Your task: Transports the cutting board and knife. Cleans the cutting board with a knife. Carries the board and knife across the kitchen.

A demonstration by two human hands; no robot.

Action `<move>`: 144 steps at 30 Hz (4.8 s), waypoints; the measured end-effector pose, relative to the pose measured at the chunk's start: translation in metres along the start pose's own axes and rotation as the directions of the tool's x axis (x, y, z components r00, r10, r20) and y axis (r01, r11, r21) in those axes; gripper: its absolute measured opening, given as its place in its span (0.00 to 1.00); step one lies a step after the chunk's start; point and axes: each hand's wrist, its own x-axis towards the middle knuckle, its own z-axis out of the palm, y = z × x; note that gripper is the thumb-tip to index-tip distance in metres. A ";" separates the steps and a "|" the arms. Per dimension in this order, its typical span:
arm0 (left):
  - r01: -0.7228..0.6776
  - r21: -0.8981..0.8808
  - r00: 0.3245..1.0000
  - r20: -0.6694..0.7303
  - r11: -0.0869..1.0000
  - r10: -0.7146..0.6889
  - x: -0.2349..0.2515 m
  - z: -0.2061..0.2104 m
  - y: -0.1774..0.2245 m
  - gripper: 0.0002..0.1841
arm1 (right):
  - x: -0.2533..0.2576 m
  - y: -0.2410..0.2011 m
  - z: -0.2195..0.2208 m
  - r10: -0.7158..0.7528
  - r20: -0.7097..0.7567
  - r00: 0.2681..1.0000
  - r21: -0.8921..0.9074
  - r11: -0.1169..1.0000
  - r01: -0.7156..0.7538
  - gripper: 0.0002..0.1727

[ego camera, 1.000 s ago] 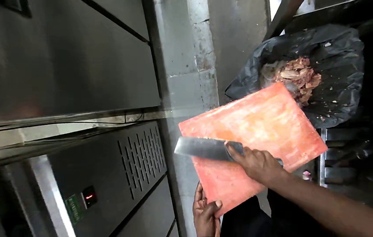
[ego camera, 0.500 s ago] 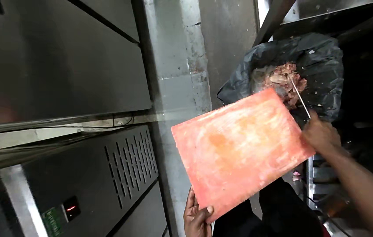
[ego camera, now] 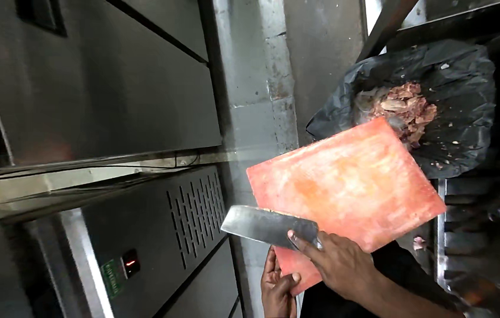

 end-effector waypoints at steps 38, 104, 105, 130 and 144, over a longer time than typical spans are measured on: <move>0.032 -0.033 0.999 0.022 0.999 -0.031 0.010 -0.009 -0.005 0.48 | -0.047 0.190 -0.078 0.815 -0.264 0.516 0.141 0.561 -0.816 0.28; 0.062 0.021 0.996 0.061 0.998 -0.063 0.013 -0.015 -0.002 0.50 | -0.051 0.169 -0.080 0.754 -0.258 0.604 0.042 0.633 -0.773 0.27; 0.073 0.028 0.995 0.064 0.997 -0.074 0.011 -0.015 -0.001 0.51 | -0.056 0.141 -0.069 0.674 -0.252 0.695 0.050 0.726 -0.686 0.27; 0.243 0.321 0.934 0.176 0.915 -0.310 0.026 -0.017 0.032 0.40 | -0.013 0.157 -0.054 0.731 -0.040 0.681 -0.044 0.680 -0.732 0.30; 0.238 0.316 0.942 0.153 0.918 -0.297 0.021 -0.010 0.025 0.37 | -0.040 0.003 0.005 0.254 -0.121 0.960 0.060 0.967 -0.249 0.34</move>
